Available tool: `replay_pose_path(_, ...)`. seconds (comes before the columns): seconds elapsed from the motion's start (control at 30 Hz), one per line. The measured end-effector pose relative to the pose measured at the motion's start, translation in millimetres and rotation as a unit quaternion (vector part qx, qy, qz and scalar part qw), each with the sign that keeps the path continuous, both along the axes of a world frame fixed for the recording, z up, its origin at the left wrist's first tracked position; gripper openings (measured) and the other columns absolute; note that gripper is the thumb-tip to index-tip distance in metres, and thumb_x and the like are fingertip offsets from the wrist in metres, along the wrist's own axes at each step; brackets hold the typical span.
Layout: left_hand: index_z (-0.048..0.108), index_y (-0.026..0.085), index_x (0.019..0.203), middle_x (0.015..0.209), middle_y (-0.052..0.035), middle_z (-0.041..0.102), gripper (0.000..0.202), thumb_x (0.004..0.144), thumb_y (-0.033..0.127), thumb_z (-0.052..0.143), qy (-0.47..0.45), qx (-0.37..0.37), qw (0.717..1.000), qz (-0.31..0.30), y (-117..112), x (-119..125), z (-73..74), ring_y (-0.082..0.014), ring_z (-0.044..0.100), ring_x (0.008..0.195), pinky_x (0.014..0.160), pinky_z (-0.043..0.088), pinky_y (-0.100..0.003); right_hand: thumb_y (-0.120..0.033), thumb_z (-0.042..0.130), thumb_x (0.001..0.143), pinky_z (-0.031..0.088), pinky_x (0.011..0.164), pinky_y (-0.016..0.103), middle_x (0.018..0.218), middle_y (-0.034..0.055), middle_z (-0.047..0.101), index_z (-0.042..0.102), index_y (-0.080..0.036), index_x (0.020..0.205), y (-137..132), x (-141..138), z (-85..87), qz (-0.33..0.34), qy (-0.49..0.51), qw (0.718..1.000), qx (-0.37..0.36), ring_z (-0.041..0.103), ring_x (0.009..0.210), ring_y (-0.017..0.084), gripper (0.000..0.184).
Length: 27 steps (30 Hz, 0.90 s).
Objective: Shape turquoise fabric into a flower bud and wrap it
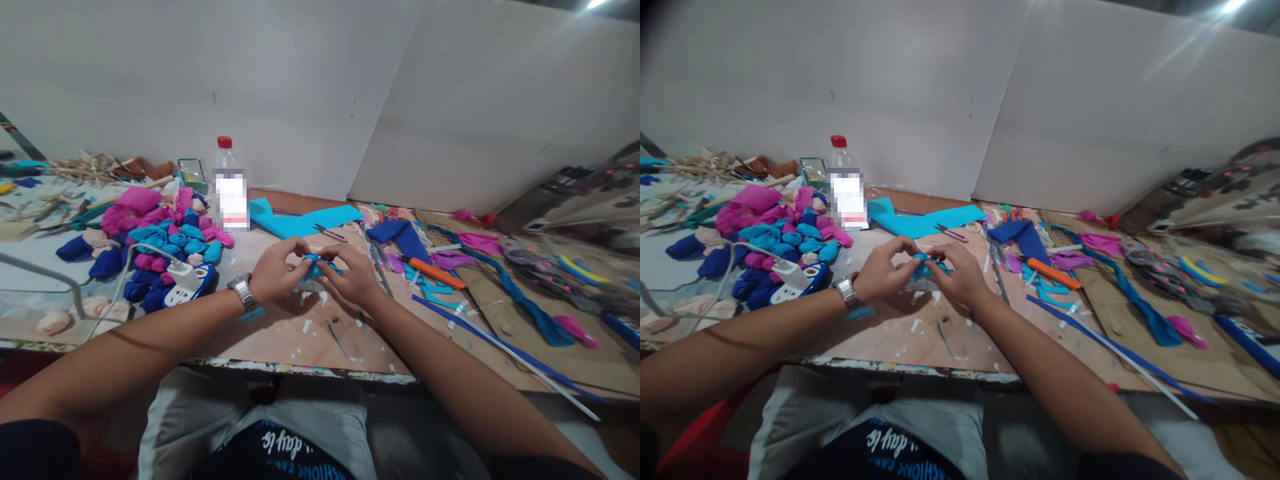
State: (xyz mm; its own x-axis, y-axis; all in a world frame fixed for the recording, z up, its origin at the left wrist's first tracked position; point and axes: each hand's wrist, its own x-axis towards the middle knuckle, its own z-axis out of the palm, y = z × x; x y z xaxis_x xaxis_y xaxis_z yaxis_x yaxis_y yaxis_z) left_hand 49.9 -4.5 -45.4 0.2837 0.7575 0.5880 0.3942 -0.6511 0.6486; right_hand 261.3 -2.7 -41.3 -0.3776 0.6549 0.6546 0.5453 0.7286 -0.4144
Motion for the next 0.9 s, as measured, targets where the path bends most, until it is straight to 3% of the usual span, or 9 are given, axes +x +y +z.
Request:
replay_pose_path(0.17,0.064,0.02,0.098,0.094,-0.0026,0.071,0.009,0.09,0.025,0.065,-0.059,-0.065,0.996,-0.021,2.7,1.6,-4.1,-0.0172,0.064,0.089,0.085,0.048,-0.034,-0.033,0.068,0.093,0.053,0.078,0.037,0.088,0.005,0.073,0.069,-0.022,0.095,0.3,-0.8,1.3,-0.004,0.0,1.0,0.01,0.067,0.081,0.021,0.011)
replay_pose_path(0.47,0.064,0.02,0.1,0.097,-0.0041,0.071,0.017,0.09,0.033,0.068,-0.049,-0.044,0.997,-0.034,1.5,1.7,-5.5,-0.0188,0.064,0.092,0.086,0.049,-0.035,-0.031,0.069,0.092,0.052,0.077,0.036,0.086,0.0048,0.072,0.068,-0.021,0.09,-1.5,-1.0,2.9,-0.006,-0.004,1.0,0.004,0.068,0.081,0.021,0.011)
replay_pose_path(0.7,0.06,0.02,0.104,0.101,-0.0057,0.069,0.015,0.092,0.03,0.064,-0.07,-0.05,0.996,-0.032,4.2,2.0,-8.6,-0.0192,0.064,0.095,0.09,0.05,-0.038,-0.032,0.067,0.093,0.052,0.079,0.038,0.087,0.005,0.074,0.069,-0.022,0.092,-0.3,-1.3,1.6,0.004,0.002,1.0,-0.002,0.068,0.083,0.021,0.01)
replay_pose_path(0.9,0.056,0.022,0.116,0.115,-0.0086,0.067,0.025,0.096,0.035,0.059,-0.07,-0.076,0.993,-0.058,2.8,2.0,-12.8,-0.0219,0.064,0.105,0.09,0.054,-0.038,-0.032,0.068,0.093,0.052,0.079,0.038,0.086,0.0051,0.072,0.068,-0.021,0.091,-0.6,-1.6,2.6,0.008,-0.002,1.0,-0.019,0.067,0.082,0.021,0.011)
